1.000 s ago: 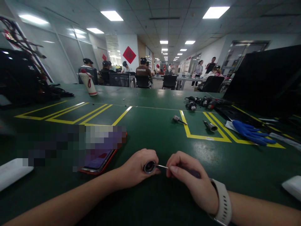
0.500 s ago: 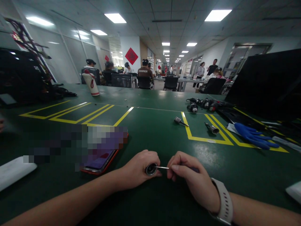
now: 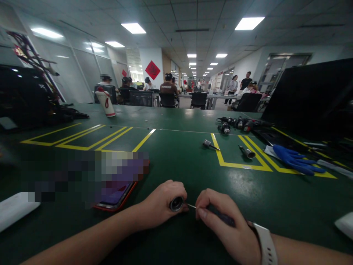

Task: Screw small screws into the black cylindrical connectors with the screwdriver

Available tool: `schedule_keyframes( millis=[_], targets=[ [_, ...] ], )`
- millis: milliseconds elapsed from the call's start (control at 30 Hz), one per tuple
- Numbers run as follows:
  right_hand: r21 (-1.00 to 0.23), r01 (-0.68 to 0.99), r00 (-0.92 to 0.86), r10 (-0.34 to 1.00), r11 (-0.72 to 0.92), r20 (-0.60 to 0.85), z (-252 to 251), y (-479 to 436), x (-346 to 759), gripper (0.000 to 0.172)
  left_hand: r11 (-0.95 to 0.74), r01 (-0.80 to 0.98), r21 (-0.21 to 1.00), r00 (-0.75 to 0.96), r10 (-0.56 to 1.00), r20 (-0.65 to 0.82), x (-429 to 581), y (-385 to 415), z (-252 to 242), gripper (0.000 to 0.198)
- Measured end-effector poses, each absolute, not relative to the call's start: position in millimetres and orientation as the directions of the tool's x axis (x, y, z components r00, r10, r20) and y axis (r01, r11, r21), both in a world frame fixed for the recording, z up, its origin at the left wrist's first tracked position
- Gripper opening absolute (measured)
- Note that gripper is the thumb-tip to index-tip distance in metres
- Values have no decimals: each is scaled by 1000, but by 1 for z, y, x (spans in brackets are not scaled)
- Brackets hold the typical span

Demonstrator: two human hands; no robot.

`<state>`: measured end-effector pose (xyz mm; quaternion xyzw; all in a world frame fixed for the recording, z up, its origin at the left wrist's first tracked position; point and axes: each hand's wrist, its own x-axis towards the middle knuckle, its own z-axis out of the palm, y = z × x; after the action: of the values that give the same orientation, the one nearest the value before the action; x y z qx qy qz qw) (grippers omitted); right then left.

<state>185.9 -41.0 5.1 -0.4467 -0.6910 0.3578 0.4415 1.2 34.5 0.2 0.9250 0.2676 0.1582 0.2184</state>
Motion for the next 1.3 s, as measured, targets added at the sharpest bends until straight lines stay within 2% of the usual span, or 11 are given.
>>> schedule_keyframes(
  millis=[133,233,333,433,533,667,767,833,967,1133,1300],
  targets=[
    [-983,75,-249,957,170,147,8,-28,189,15,-743,431,512,799,578,166,0,34,1,17],
    [-993,-87,-249,963,83,102,6,-21,188,11,-745,420,519,802,572,171,0,34,1,18],
    [-984,-173,-260,963,32,77,2,-19,187,10,-749,415,517,800,571,186,0,35,1,19],
    [-988,-142,-258,961,60,96,2,-22,188,10,-740,419,526,790,583,189,0,35,-1,18],
    [-978,54,-240,953,202,184,4,-29,189,14,-733,415,539,785,588,196,0,35,-2,16],
    [-873,289,-201,917,393,346,4,-41,186,18,-741,431,515,786,589,189,0,35,-3,15],
    [-833,322,-161,893,450,420,1,-46,182,17,-753,436,493,792,581,187,0,35,-4,16],
    [-836,326,-159,898,441,411,1,-46,181,17,-761,430,486,799,571,187,0,35,-3,17],
    [-897,285,-206,936,337,286,4,-39,186,18,-764,417,493,811,558,178,0,34,0,17],
    [-985,24,-225,961,173,163,5,-27,189,14,-738,410,536,793,579,190,0,34,0,18],
    [-982,-178,-251,962,61,105,1,-22,187,10,-716,398,573,779,594,201,-1,35,-1,19]
  ],
)
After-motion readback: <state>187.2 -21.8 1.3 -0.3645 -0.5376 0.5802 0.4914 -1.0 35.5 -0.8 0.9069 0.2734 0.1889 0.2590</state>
